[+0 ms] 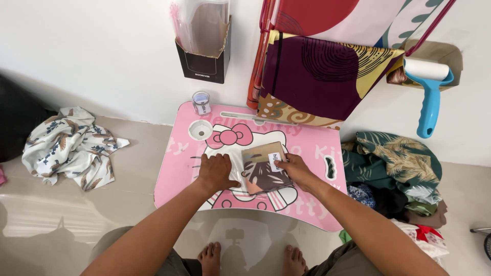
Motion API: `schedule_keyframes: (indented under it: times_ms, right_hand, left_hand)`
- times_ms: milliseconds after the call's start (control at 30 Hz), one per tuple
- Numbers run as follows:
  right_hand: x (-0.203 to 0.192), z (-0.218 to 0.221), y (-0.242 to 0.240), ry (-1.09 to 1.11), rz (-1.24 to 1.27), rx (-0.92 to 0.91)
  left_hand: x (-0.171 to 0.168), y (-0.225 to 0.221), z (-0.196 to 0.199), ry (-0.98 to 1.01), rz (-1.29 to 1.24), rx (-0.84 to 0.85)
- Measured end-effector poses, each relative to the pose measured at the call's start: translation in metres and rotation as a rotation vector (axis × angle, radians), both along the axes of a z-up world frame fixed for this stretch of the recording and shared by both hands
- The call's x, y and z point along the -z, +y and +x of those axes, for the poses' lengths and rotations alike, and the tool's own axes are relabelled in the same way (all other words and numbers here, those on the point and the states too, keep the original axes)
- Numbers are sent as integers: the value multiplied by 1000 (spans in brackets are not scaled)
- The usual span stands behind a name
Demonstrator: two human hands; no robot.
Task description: Lint rolling, folding, and bagging a fabric item on a low table.
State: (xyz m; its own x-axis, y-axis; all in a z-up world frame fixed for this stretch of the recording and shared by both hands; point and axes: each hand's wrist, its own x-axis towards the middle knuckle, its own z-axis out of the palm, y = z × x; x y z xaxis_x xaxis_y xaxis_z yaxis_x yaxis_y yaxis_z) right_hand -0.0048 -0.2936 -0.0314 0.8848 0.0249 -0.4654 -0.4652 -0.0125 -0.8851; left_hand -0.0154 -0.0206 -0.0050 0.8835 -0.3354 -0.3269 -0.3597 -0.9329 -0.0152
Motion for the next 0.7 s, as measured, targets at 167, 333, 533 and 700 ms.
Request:
schedule_keyframes:
  times_ms: [167,333,533,700]
  right_hand:
    - [5,5,-4,-11,-9,-10]
    - [-19,0,4,-27,-9,-6]
    - [-21,4,1,-71,13,25]
    - [-24,15,-1,-116,104,48]
  left_hand:
    - [-3,2,1,18,-30,-23]
    - [2,3,2,4,-17,-29]
    - [12,3,6,-7,8,-13]
    - [-8,3,13,112,-114,-85]
